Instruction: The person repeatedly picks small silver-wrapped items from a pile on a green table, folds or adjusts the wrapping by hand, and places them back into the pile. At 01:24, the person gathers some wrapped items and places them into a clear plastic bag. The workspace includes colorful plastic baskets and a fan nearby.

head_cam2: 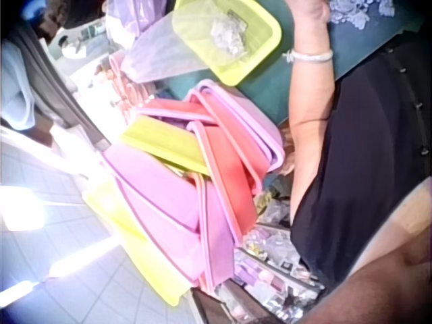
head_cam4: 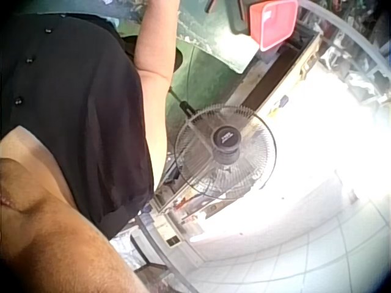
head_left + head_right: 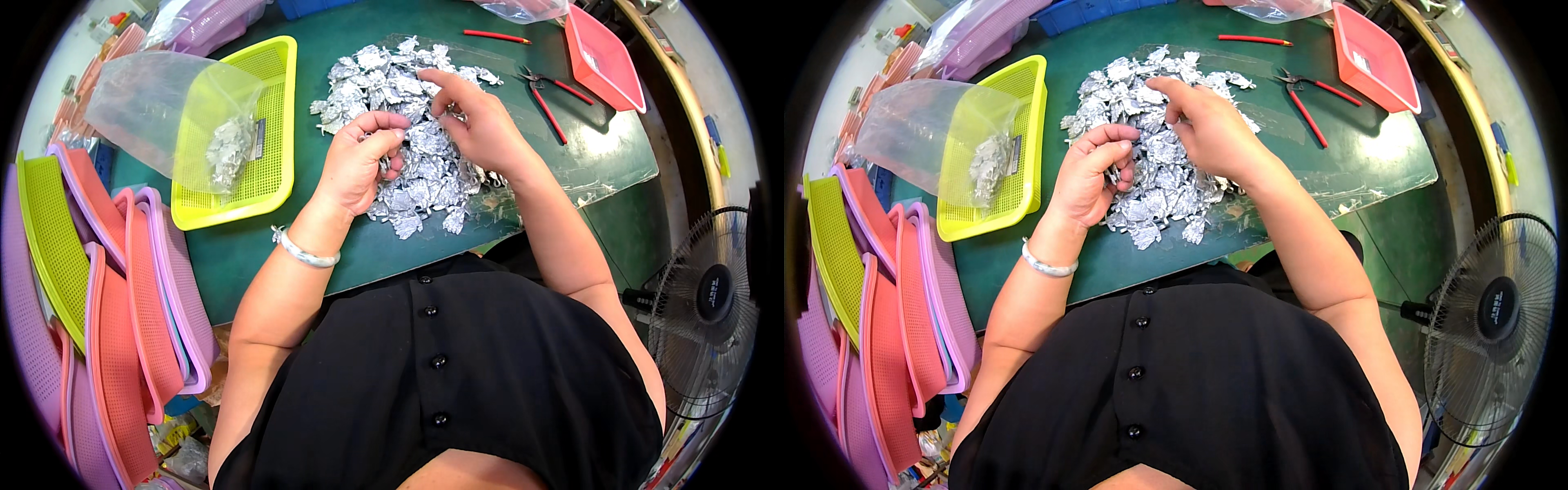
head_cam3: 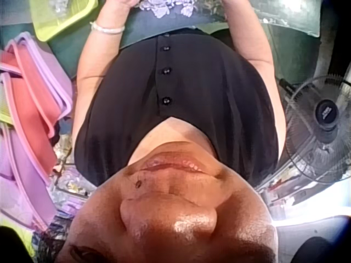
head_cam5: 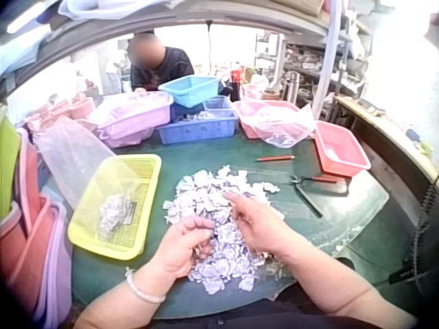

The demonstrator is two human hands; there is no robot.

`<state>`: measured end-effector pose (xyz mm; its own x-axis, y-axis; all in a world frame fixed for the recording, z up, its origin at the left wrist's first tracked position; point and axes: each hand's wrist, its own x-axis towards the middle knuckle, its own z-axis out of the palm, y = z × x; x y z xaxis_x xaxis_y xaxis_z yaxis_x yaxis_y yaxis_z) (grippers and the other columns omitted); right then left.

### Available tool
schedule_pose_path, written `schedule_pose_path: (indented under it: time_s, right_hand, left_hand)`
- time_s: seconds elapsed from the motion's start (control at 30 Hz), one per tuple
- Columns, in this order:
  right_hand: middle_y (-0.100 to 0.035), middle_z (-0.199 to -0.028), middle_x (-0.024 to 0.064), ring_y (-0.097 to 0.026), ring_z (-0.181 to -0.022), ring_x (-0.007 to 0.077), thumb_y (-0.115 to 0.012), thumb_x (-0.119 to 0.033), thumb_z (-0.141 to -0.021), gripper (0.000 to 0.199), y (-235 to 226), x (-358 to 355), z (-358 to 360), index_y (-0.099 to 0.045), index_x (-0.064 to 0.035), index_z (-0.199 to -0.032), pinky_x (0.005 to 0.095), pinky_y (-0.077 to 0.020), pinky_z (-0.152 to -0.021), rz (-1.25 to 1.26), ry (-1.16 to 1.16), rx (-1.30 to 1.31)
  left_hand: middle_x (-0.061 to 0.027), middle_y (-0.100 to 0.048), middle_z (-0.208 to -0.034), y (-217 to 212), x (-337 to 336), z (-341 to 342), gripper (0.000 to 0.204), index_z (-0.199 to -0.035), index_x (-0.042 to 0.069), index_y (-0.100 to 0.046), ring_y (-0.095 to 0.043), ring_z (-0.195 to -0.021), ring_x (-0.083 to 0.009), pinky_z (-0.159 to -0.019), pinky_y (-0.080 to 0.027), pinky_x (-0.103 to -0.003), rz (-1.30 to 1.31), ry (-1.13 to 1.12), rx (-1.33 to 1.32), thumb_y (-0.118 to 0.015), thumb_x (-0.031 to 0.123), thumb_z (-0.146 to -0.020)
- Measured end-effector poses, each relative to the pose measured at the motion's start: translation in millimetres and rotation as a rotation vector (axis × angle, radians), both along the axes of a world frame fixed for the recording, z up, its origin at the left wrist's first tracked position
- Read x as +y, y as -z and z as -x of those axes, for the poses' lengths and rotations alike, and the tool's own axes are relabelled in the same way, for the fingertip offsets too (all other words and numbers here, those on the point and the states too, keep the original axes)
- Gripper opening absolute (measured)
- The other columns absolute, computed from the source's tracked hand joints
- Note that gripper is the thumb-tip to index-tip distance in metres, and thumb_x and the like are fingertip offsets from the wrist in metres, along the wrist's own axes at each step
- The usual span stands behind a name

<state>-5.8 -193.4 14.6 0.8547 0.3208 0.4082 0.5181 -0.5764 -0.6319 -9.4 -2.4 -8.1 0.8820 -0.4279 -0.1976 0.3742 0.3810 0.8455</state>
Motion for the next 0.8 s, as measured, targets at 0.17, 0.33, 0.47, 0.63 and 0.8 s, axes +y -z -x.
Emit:
schedule_pose_path:
  time_s: [0.17, 0.33, 0.47, 0.63, 0.8]
  right_hand:
    - [-0.057, -0.08, 0.0027, -0.052, -0.075, 0.007, -0.058, 0.005, -0.076, 0.05, -9.9, 3.6, 1.1, -0.04, 0.0012, -0.123, 0.0193, -0.043, -0.067, -0.643, -0.117, 0.326]
    - [-0.057, -0.08, 0.0041, -0.052, -0.068, 0.0073, -0.062, 0.002, -0.074, 0.047, -11.0, 12.1, 5.5, -0.043, 0.0049, -0.117, 0.0186, -0.0434, -0.059, -0.806, -0.012, 0.437]
    - [-0.057, -0.079, 0.0049, -0.052, -0.06, 0.0081, -0.061, 0.001, -0.076, 0.045, -11.7, 14.0, 10.8, -0.043, 0.0058, -0.116, 0.0187, -0.0429, -0.054, -0.818, 0.01, 0.517]
    - [-0.057, -0.081, 0.0065, -0.053, -0.06, 0.0099, -0.058, 0.0, -0.078, 0.042, -6.0, 15.2, 14.0, -0.042, 0.006, -0.117, 0.0198, -0.044, -0.055, -0.873, -0.021, 0.545]
    - [-0.058, -0.084, 0.0079, -0.055, -0.063, 0.0109, -0.056, -0.001, -0.08, 0.041, -4.6, 14.5, 18.3, -0.041, 0.0057, -0.118, 0.021, -0.0455, -0.057, -0.871, -0.058, 0.552]
  left_hand:
    - [0.0006, -0.052, -0.067, -8.3, -4.4, 4.4, 0.016, -0.09, 0.004, -0.057, -0.048, -0.051, -0.0074, -0.044, -0.037, -0.019, -0.069, -0.006, -0.02, -0.064, 0.012, -0.077]
    - [0.0003, -0.052, -0.065, -4.2, -8.0, 8.3, 0.016, -0.088, 0.004, -0.057, -0.047, -0.05, -0.007, -0.044, -0.037, -0.019, -0.106, 0.011, -0.111, -0.064, 0.015, -0.078]
    - [-0.0002, -0.052, -0.063, -1.9, -6.5, 5.9, 0.014, -0.087, 0.005, -0.057, -0.047, -0.05, -0.0072, -0.044, -0.037, -0.019, -0.075, -0.042, -0.092, -0.062, 0.016, -0.08]
    - [-0.0005, -0.05, -0.06, -1.1, -5.2, 3.7, 0.013, -0.085, 0.005, -0.056, -0.047, -0.051, -0.0078, -0.044, -0.036, -0.02, -0.059, -0.064, -0.076, -0.059, 0.018, -0.082]
    - [-0.0006, -0.05, -0.061, -1.3, -6.5, 4.6, 0.012, -0.084, 0.006, -0.057, -0.048, -0.052, -0.0082, -0.043, -0.035, -0.02, -0.039, -0.085, -0.06, -0.058, 0.017, -0.082]
